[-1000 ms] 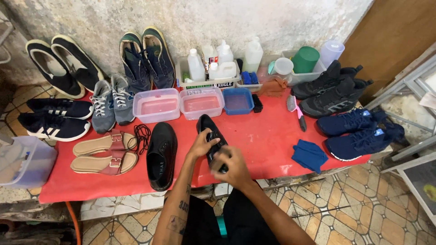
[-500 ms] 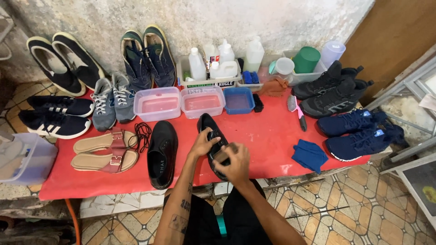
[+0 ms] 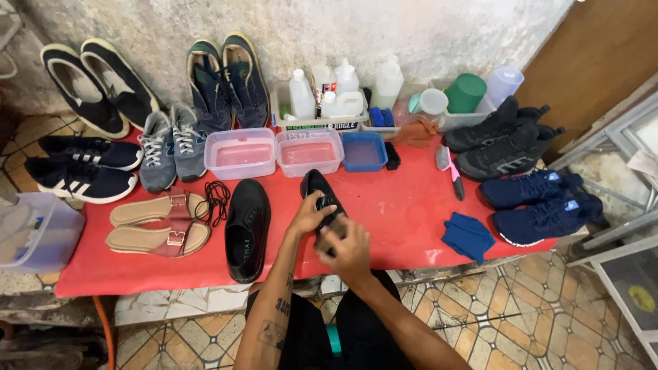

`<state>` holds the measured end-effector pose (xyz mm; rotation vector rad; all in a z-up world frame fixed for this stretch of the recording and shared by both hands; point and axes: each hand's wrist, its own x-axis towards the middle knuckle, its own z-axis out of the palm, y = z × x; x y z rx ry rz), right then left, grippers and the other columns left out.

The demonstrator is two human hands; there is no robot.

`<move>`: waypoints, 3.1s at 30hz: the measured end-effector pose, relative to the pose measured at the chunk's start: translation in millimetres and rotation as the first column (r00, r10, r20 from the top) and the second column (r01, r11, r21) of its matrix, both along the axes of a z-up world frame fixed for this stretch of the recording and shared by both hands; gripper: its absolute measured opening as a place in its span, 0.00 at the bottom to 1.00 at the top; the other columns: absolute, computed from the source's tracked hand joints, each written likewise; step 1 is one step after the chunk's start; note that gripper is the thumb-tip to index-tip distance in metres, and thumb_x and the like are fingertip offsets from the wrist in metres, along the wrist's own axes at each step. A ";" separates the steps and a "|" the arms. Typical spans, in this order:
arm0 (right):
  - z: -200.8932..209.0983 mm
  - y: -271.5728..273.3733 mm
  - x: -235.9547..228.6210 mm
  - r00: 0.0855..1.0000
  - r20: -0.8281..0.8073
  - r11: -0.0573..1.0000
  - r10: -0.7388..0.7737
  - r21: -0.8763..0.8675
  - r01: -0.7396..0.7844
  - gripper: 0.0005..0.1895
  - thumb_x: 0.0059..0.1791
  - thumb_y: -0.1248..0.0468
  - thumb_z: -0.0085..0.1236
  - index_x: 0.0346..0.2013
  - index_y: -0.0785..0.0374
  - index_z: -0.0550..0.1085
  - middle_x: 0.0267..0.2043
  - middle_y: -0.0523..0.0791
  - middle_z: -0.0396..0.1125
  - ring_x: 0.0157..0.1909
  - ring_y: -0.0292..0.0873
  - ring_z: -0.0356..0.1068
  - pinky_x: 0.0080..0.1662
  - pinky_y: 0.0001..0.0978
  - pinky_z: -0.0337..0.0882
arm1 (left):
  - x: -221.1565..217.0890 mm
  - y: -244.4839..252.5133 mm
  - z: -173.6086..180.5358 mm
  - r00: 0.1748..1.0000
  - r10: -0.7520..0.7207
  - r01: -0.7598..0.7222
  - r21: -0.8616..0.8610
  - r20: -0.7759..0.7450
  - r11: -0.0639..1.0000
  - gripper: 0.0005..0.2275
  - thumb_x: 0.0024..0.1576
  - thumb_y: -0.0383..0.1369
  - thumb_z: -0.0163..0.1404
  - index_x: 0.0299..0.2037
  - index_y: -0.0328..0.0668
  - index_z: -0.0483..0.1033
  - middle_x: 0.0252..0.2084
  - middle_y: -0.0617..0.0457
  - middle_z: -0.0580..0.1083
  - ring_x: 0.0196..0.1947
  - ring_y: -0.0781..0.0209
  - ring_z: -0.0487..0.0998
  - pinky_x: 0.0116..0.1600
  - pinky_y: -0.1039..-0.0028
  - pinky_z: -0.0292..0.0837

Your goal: The person cleans a black shoe using a brush and a cloth. They scrub the shoe with the brush, then wipe it with the cloth, and finally polish it by hand.

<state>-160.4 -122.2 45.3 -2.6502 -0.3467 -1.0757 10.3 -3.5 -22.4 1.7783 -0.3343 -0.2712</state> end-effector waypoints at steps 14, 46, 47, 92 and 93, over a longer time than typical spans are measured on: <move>18.3 -4.5 -16.2 0.988 -0.064 0.979 0.137 -0.143 -0.145 0.23 0.27 0.50 0.73 0.33 0.44 0.75 0.52 0.45 0.64 0.43 0.52 0.65 0.38 0.45 0.60 | 5.0 -1.8 -4.2 1.000 -0.013 0.013 -0.024 0.000 1.000 0.11 0.53 0.30 0.62 0.39 0.34 0.74 0.27 0.42 0.74 0.27 0.52 0.76 0.26 0.68 0.70; -2.1 -48.6 -40.0 0.955 -0.190 0.955 0.226 0.234 -0.179 0.29 0.29 0.44 0.78 0.44 0.37 0.81 0.56 0.45 0.70 0.49 0.50 0.71 0.50 0.42 0.66 | -1.1 3.2 8.0 0.998 -0.052 0.052 -0.034 -0.023 0.998 0.10 0.56 0.30 0.61 0.40 0.34 0.73 0.26 0.43 0.74 0.24 0.56 0.75 0.25 0.71 0.72; -8.4 -50.6 -38.2 0.980 -0.151 0.965 0.127 0.247 -0.087 0.29 0.32 0.44 0.77 0.46 0.38 0.81 0.58 0.46 0.69 0.49 0.50 0.70 0.50 0.43 0.66 | -3.4 3.7 10.1 0.999 -0.040 0.039 -0.047 -0.026 0.998 0.10 0.56 0.30 0.61 0.40 0.33 0.73 0.25 0.43 0.73 0.23 0.56 0.75 0.25 0.70 0.72; -8.3 -46.8 -3.3 0.969 -0.233 0.966 0.077 0.260 -0.015 0.29 0.35 0.36 0.67 0.48 0.36 0.77 0.57 0.44 0.66 0.51 0.52 0.70 0.46 0.46 0.66 | -31.2 0.9 47.3 0.997 -0.044 0.038 -0.094 -0.061 0.995 0.09 0.58 0.30 0.60 0.39 0.36 0.72 0.27 0.47 0.69 0.24 0.58 0.74 0.26 0.73 0.72; -13.6 -50.0 1.2 0.972 -0.228 0.948 -0.057 0.292 0.124 0.30 0.35 0.36 0.66 0.49 0.35 0.77 0.54 0.43 0.67 0.51 0.51 0.71 0.46 0.48 0.68 | -33.9 1.7 47.7 0.995 -0.036 0.025 -0.124 -0.092 0.992 0.09 0.57 0.30 0.60 0.39 0.37 0.72 0.27 0.49 0.69 0.23 0.60 0.74 0.25 0.75 0.71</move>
